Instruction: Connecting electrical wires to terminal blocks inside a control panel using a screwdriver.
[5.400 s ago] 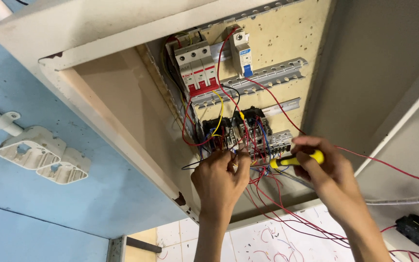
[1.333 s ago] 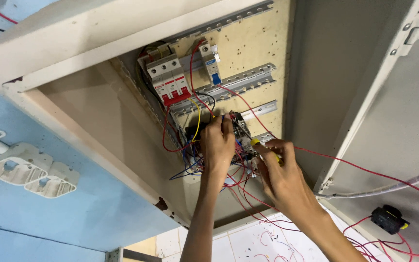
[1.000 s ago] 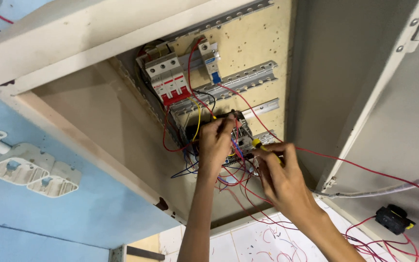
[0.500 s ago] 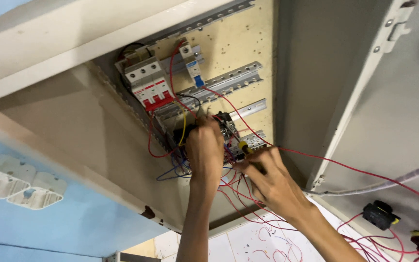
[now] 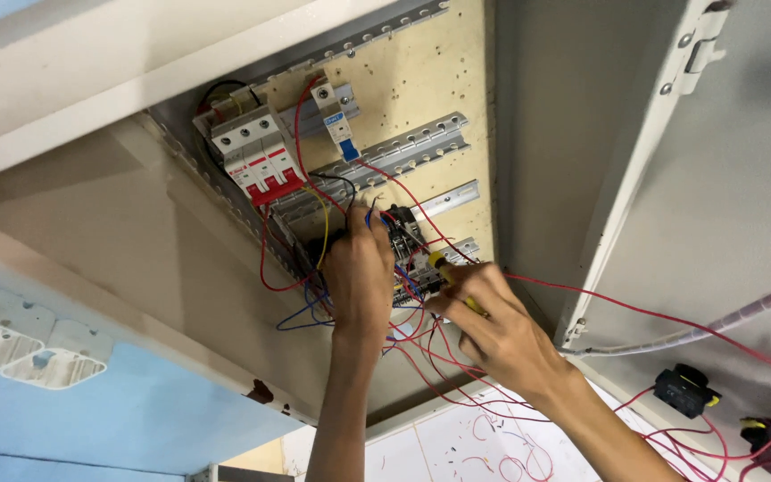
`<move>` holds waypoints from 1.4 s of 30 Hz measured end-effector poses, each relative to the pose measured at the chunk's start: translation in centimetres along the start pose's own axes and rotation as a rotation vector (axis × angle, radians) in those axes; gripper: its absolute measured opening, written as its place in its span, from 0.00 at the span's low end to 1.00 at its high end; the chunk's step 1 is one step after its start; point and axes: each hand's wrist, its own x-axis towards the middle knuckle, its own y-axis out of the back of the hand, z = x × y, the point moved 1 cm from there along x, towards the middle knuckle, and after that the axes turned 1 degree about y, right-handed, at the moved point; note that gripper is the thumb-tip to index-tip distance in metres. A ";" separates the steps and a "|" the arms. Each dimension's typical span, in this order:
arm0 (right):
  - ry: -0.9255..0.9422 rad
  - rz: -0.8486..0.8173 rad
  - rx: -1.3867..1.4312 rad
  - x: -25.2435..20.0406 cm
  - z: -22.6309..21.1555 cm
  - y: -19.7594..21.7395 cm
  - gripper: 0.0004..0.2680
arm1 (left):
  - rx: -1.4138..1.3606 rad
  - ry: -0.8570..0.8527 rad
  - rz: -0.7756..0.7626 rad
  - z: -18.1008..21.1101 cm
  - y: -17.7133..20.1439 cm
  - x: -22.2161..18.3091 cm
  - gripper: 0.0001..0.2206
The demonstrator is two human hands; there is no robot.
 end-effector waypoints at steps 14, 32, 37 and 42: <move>-0.025 0.010 0.061 -1.1 1.1 -0.8 0.10 | 0.179 -0.075 -0.207 -0.1 1.0 0.9 0.11; -0.196 0.092 -0.138 -0.2 -0.3 -0.9 0.11 | 0.154 -0.082 -0.124 -1.2 -0.8 1.1 0.13; -0.129 0.084 -0.105 -1.0 0.7 -0.9 0.11 | 0.157 -0.105 -0.072 -0.4 0.0 0.9 0.12; -0.027 0.171 0.008 0.7 -0.2 1.0 0.10 | 0.095 -0.030 -0.023 -0.6 0.9 0.6 0.11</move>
